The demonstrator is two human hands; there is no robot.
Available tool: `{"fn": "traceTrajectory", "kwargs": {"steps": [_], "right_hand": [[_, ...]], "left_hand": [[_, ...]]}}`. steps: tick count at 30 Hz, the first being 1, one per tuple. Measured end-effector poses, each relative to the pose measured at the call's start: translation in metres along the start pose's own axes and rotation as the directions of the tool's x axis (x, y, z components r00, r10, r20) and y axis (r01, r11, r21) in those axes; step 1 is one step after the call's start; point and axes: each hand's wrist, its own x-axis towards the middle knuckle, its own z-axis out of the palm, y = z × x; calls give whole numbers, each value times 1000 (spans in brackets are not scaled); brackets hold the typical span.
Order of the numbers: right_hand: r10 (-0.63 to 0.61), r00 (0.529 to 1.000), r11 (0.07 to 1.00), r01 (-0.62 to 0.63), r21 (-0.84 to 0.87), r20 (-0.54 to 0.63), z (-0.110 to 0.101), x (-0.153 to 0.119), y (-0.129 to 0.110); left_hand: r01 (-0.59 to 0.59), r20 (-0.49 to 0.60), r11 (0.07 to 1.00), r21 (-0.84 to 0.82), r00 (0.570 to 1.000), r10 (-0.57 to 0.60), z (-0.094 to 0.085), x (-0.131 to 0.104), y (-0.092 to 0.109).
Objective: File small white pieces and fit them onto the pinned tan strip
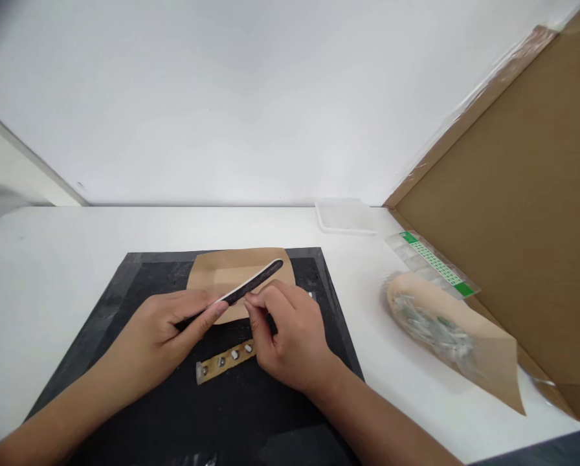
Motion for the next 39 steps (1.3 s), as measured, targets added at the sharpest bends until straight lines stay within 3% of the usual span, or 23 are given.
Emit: {"fn": "traceTrajectory", "kwargs": {"steps": [3,12,19,28,39], "right_hand": [[-12,1000,999,12,-51,5,0,1,0],[-26,997,999,27,19,-70,3,2,-1],[-41,997,998,37,-49,-71,2,3,-3],[-60,998,992,58,-114,-17,9,1,-2],[-80,989,978,54,-201,-124,12,15,6]], "left_hand": [[-45,17,999,-25,999,46,1,-2,0],[38,45,986,-163,998,-31,3,-2,4],[205,185,918,-341,972,-148,2,-2,1],[103,56,952,-287,994,-90,4,3,4],[205,11,942,-265,978,-210,10,-2,4]]}}
